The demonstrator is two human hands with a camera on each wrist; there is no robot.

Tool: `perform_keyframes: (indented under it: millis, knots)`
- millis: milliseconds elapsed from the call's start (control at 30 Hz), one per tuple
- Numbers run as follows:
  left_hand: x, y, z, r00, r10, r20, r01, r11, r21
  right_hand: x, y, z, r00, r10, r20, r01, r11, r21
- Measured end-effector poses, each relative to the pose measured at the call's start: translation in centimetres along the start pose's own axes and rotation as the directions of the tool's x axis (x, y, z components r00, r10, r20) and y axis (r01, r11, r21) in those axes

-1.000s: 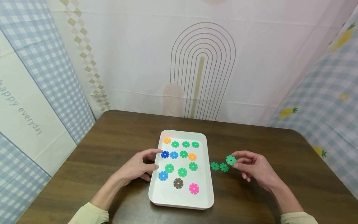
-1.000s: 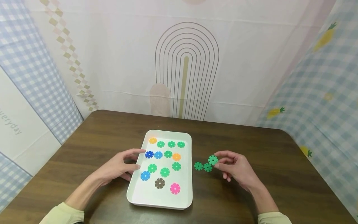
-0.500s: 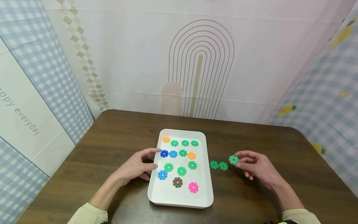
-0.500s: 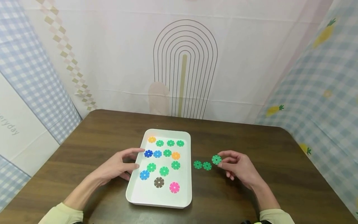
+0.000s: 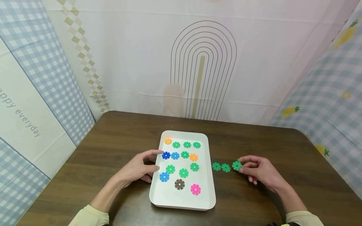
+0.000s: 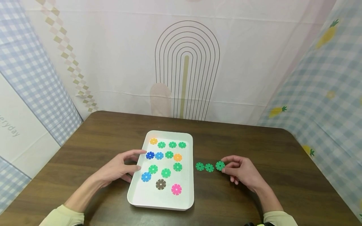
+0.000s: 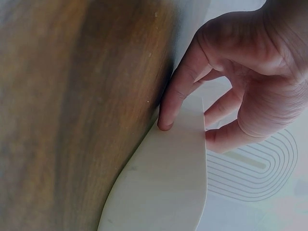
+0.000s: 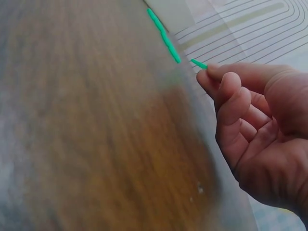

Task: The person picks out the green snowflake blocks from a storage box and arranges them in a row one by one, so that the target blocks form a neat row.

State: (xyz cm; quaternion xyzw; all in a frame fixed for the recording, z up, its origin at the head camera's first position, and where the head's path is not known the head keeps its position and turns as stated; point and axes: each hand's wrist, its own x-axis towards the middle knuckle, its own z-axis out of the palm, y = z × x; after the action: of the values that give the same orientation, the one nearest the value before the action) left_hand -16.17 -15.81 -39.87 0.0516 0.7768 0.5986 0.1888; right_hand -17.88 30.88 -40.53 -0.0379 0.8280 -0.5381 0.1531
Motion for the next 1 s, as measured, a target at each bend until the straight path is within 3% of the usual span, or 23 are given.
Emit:
perform_keyframes:
  millis: [1000]
  knots:
    - [-0.01,0.10,0.01,1.000,-0.002,-0.002,0.002,1.000,0.008,0.06,0.08,0.33,1.000,0.002,0.017,-0.001,0.999,-0.048]
